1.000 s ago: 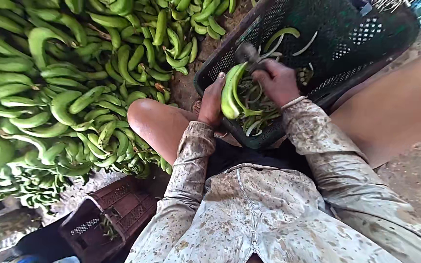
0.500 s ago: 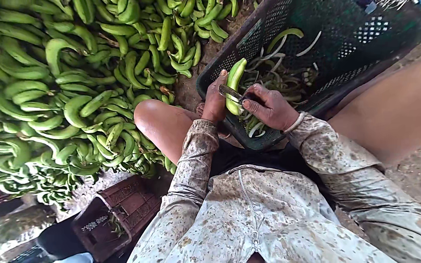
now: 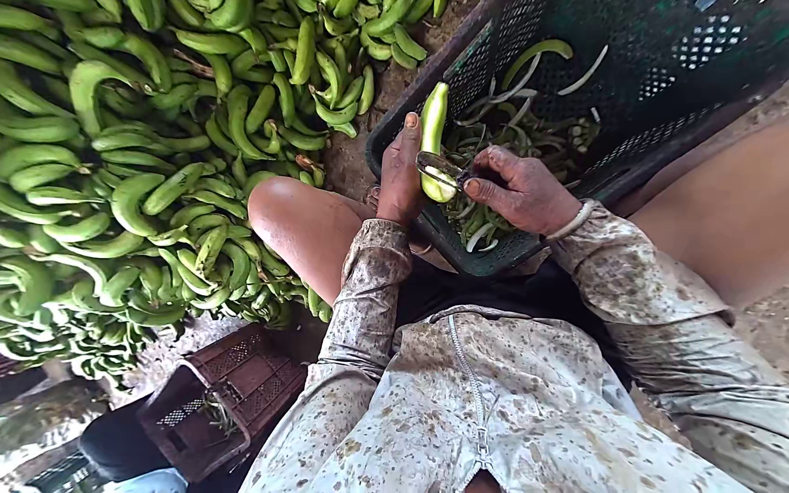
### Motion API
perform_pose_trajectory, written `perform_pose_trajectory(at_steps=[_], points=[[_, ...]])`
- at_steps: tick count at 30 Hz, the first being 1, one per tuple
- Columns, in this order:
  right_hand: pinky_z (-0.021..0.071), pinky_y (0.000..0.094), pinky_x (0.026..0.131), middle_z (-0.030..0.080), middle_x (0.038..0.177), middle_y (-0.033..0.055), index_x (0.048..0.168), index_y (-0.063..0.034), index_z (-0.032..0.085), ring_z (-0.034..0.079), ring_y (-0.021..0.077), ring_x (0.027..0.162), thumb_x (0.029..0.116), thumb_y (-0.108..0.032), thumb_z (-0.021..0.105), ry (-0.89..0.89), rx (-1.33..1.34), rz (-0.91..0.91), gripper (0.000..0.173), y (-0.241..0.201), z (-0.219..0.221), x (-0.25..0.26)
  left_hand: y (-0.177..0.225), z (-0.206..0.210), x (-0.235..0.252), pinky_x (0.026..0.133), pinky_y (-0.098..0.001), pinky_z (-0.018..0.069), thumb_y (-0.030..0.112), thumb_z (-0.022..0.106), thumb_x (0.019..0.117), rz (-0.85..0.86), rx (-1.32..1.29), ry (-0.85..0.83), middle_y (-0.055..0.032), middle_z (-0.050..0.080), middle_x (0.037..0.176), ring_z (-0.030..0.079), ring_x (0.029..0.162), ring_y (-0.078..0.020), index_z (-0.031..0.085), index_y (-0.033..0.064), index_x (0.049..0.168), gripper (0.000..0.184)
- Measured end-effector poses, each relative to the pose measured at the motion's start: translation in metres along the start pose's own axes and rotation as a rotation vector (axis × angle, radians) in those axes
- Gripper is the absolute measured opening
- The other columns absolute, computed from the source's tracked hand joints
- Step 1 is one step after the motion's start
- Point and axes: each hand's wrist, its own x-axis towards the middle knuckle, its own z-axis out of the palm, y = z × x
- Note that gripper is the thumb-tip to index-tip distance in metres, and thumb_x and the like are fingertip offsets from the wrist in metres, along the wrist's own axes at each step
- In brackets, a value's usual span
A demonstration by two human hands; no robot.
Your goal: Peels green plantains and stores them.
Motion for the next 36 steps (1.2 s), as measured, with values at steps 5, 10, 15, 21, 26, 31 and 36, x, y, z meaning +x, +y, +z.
perform_pose_trajectory(at_steps=[5, 10, 15, 21, 26, 31, 36], points=[[0.0548, 0.049, 0.096, 0.069, 0.112, 0.0185, 0.124, 0.0015, 0.061, 0.069, 0.0282, 0.104, 0.1025, -0.039, 0.061, 0.291, -0.194, 0.172, 0.045, 0.015, -0.024, 0.026, 0.005, 0.009, -0.021, 0.071, -0.0316, 0.0593, 0.034, 0.027, 0.1131, -0.131, 0.017, -0.156, -0.0049, 0.066, 0.086, 0.066, 0.076, -0.0128, 0.062, 0.0048, 0.111, 0.046], [0.0548, 0.0352, 0.092, 0.069, 0.108, 0.0107, 0.123, -0.003, 0.06, 0.068, 0.0154, 0.099, 0.105, -0.042, 0.054, 0.467, -0.241, 0.222, 0.043, 0.01, -0.052, 0.033, -0.004, -0.005, -0.025, 0.046, -0.0261, 0.0488, 0.047, 0.01, 0.1097, -0.345, -0.284, -0.415, -0.005, 0.062, 0.076, 0.055, 0.054, -0.013, 0.057, 0.0059, 0.13, 0.065], [0.0575, 0.0354, 0.078, 0.068, 0.103, 0.0109, 0.124, -0.0012, 0.061, 0.067, 0.0144, 0.084, 0.1056, -0.038, 0.053, 0.272, -0.082, 0.145, 0.042, 0.0, -0.012, 0.011, 0.002, 0.001, -0.004, 0.058, -0.0306, 0.0565, 0.034, 0.031, 0.1124, -0.073, -0.106, -0.022, -0.0052, 0.062, 0.081, 0.06, 0.063, -0.0141, 0.06, 0.0055, 0.123, 0.042], [0.0574, 0.0327, 0.084, 0.07, 0.099, 0.0095, 0.121, -0.0012, 0.063, 0.068, 0.0133, 0.09, 0.1051, -0.038, 0.055, 0.096, -0.083, 0.002, 0.041, -0.012, 0.013, 0.005, -0.003, -0.003, 0.011, 0.088, -0.0319, 0.0577, 0.026, 0.034, 0.1127, 0.254, 0.199, 0.272, -0.0101, 0.064, 0.106, 0.066, 0.094, -0.0129, 0.053, -0.0018, 0.132, 0.038], [0.0537, 0.0481, 0.098, 0.069, 0.115, 0.017, 0.127, -0.0019, 0.059, 0.069, 0.0267, 0.107, 0.1068, -0.039, 0.052, 0.214, -0.219, 0.268, 0.043, 0.016, -0.025, 0.04, 0.004, 0.0, -0.012, 0.056, -0.0284, 0.0562, 0.033, 0.026, 0.1132, -0.193, 0.05, -0.293, -0.0059, 0.066, 0.086, 0.063, 0.065, -0.0133, 0.057, 0.0058, 0.125, 0.043], [0.0538, 0.0399, 0.093, 0.068, 0.11, 0.0151, 0.126, -0.001, 0.059, 0.068, 0.0201, 0.102, 0.1067, -0.039, 0.05, 0.34, -0.213, 0.24, 0.043, 0.004, -0.033, 0.026, -0.002, -0.003, -0.006, 0.06, -0.0276, 0.056, 0.036, 0.025, 0.1128, -0.2, -0.002, -0.223, -0.0067, 0.066, 0.093, 0.063, 0.069, -0.0124, 0.053, 0.0077, 0.138, 0.047], [0.0569, 0.0419, 0.09, 0.069, 0.108, 0.0167, 0.123, 0.0019, 0.062, 0.069, 0.0229, 0.098, 0.1059, -0.035, 0.054, 0.168, -0.14, 0.062, 0.041, -0.002, 0.012, 0.007, -0.006, 0.005, 0.015, 0.091, -0.0327, 0.0567, 0.027, 0.031, 0.113, 0.147, 0.216, 0.18, -0.0128, 0.061, 0.113, 0.065, 0.1, -0.0139, 0.043, -0.0025, 0.137, 0.04]])
